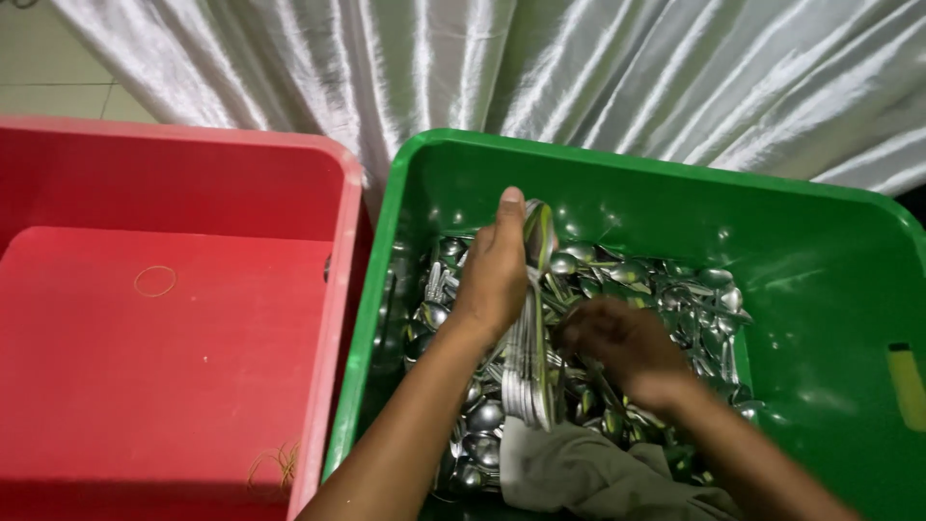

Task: Wiping metal spoons with a cloth and stacking them into a bin

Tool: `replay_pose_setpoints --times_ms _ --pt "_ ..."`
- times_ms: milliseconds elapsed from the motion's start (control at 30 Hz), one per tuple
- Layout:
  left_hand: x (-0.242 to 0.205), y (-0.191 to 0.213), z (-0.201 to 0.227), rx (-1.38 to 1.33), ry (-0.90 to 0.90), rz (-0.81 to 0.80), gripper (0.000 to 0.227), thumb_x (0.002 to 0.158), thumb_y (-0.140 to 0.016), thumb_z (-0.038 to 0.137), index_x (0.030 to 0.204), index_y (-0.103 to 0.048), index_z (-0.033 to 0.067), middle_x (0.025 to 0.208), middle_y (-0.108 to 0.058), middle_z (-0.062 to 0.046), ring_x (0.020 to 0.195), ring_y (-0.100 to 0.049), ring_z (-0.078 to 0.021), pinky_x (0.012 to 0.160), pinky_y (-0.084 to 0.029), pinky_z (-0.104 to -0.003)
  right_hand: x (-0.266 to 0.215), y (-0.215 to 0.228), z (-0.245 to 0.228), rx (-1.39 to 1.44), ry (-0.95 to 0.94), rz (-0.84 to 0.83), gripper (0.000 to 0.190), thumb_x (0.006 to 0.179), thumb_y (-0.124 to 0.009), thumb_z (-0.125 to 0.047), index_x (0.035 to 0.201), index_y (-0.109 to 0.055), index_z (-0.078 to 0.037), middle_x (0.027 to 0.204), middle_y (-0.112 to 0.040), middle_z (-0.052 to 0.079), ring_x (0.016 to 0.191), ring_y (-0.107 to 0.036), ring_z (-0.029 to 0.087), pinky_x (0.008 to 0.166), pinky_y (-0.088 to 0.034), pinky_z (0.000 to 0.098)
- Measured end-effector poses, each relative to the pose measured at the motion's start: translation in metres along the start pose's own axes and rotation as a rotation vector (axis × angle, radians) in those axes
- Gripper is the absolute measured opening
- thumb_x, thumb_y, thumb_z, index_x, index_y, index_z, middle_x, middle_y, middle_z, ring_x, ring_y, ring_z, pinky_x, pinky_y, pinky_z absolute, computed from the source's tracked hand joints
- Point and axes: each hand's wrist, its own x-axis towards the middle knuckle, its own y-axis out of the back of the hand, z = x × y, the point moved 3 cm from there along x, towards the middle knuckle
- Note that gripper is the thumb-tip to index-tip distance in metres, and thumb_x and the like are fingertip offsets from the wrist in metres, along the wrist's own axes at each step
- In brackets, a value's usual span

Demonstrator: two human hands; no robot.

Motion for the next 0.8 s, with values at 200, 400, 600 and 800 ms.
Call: replay_pose_setpoints --times_ms 200,400,600,800 --pt "-0.024 -0.017 0.006 0.082 -0.003 -0.131 0.078 0.102 -0.023 0.055 0.086 -0.073 -0.0015 0.087 -0.070 -0.022 0.092 -0.065 -0.0357 0.093 -0.047 -0.047 -0.027 0.019 -0.011 0.598 0.095 0.141 0.023 0.094 -0.068 -0.006 0.117 -0.067 0.001 0.083 -0.071 0.012 0.069 -0.070 0.017 0.053 -0.054 0.0249" --pt "-0.051 -0.045 0.016 0.135 -0.073 -0.277 0.059 0.107 -0.022 0.041 0.073 -0.055 0.0061 0.059 -0.062 -0.009 0.047 -0.055 -0.0188 0.044 -0.043 -0.035 -0.041 0.007 -0.025 0.687 0.061 -0.093 0.006 0.096 -0.063 0.001 0.098 -0.059 0.005 0.075 -0.060 0.013 0.056 -0.054 0.019 0.052 -0.049 0.0328" --pt "-0.057 -0.044 0.023 0.094 -0.029 -0.263 0.056 0.100 -0.039 0.048 0.087 -0.068 0.0015 0.061 -0.062 -0.006 0.046 -0.058 -0.0160 0.044 -0.045 -0.032 -0.042 -0.006 -0.017 0.888 -0.032 -0.151 0.022 0.100 -0.061 -0.013 0.118 -0.055 -0.001 0.071 -0.057 0.009 0.053 -0.052 0.017 0.048 -0.045 0.0337" --pt "-0.054 -0.046 0.035 0.064 0.051 -0.374 0.046 0.099 -0.048 0.040 0.080 -0.066 0.0015 0.053 -0.062 -0.008 0.038 -0.059 -0.0183 0.035 -0.047 -0.030 -0.042 -0.002 -0.030 0.890 0.082 -0.273 0.028 0.105 -0.052 -0.016 0.122 -0.056 0.006 0.072 -0.061 0.010 0.049 -0.057 0.014 0.042 -0.052 0.0270"
